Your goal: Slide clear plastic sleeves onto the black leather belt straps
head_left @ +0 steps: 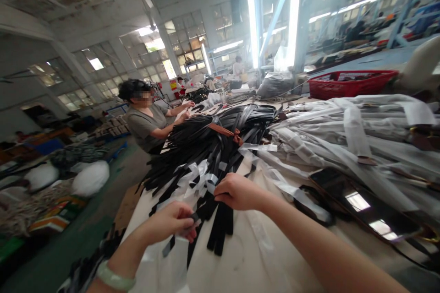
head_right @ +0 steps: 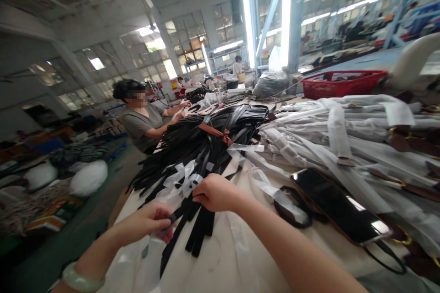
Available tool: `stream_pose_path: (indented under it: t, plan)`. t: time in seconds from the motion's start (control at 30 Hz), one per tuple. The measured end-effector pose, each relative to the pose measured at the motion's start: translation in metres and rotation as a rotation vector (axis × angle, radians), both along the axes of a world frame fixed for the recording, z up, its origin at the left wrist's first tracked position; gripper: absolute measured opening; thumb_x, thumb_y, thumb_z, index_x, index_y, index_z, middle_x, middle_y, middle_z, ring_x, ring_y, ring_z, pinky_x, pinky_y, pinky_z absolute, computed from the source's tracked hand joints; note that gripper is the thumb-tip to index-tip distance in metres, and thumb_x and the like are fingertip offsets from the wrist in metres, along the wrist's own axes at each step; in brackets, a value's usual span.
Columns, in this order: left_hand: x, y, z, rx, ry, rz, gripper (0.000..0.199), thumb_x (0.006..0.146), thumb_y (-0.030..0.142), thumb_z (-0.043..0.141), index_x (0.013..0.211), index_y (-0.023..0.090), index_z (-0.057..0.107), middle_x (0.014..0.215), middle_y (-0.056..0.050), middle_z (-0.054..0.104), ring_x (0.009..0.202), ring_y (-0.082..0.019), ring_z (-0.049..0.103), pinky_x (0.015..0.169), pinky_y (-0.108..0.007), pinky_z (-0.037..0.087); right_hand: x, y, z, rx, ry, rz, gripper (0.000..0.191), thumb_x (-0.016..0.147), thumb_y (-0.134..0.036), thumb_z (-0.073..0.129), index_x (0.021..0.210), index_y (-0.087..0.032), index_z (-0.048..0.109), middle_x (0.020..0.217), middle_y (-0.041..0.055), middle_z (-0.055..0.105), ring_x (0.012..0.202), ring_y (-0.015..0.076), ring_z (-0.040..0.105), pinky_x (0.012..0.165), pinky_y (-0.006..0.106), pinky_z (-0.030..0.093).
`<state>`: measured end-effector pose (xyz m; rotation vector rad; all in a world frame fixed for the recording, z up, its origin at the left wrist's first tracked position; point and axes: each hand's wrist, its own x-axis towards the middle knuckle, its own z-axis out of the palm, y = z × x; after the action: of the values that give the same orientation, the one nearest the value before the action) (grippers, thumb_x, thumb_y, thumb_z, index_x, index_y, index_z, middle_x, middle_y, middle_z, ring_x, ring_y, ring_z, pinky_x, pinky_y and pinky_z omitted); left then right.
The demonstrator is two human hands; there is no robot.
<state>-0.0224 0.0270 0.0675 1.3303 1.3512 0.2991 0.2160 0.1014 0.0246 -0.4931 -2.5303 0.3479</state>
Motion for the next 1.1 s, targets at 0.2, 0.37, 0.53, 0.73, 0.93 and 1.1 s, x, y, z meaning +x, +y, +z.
stream_pose_path:
  t: [0.2,0.37,0.53,0.73,0.93,1.1]
  plan:
    - [0.013,0.005,-0.016,0.11,0.06,0.019,0.021,0.071,0.035,0.06,0.068,0.014,0.061,0.052,0.001,0.056,0.047,-0.013,0.051,0.052,-0.025,0.042,0.0,0.001,-0.004,-0.001,-0.015,-0.056,0.017,0.085,-0.017,0.053,0.073,-0.017,0.065,0.069,0.0022,0.068,0.061,0.012,0.058,0.055,0.022,0.031]
    - [0.032,0.009,-0.024,0.279,0.105,-0.015,0.017,0.078,0.029,0.051,0.069,0.017,0.06,0.053,0.004,0.048,0.05,-0.012,0.042,0.05,-0.024,0.03,-0.003,0.001,-0.006,0.01,-0.024,-0.137,0.018,0.083,-0.014,0.05,0.071,-0.016,0.063,0.068,0.0036,0.067,0.06,0.0122,0.057,0.055,0.023,0.029]
    - [0.036,0.011,-0.02,0.314,0.137,-0.072,0.021,0.081,0.034,0.05,0.074,0.018,0.061,0.062,0.002,0.051,0.06,-0.015,0.047,0.059,-0.027,0.034,0.001,0.004,-0.003,0.014,-0.033,-0.163,0.019,0.082,-0.016,0.051,0.066,-0.016,0.061,0.066,0.0042,0.067,0.058,0.0127,0.056,0.055,0.024,0.028]
    - [0.028,0.025,-0.022,0.046,0.107,-0.085,0.035,0.071,0.051,0.054,0.073,0.016,0.054,0.056,-0.002,0.059,0.051,-0.019,0.058,0.055,-0.033,0.045,0.012,0.009,0.004,0.011,-0.031,-0.149,0.02,0.08,-0.015,0.052,0.062,-0.017,0.059,0.062,0.0043,0.065,0.059,0.014,0.055,0.062,0.027,0.031]
    - [0.042,0.029,-0.018,0.088,0.095,-0.047,0.04,0.071,0.056,0.053,0.068,0.016,0.055,0.053,0.001,0.055,0.045,-0.013,0.052,0.05,-0.026,0.039,0.007,0.007,0.002,-0.04,-0.043,-0.106,0.019,0.082,-0.014,0.051,0.067,-0.017,0.062,0.066,0.0027,0.065,0.06,0.0122,0.054,0.056,0.023,0.029]
    - [0.055,0.027,-0.014,0.14,0.085,-0.044,0.034,0.072,0.05,0.056,0.068,0.016,0.058,0.051,0.004,0.051,0.045,-0.011,0.046,0.049,-0.025,0.035,-0.005,0.002,-0.007,-0.075,-0.076,-0.091,0.021,0.088,-0.022,0.05,0.072,-0.017,0.062,0.069,0.0019,0.063,0.062,0.0116,0.054,0.054,0.023,0.029]
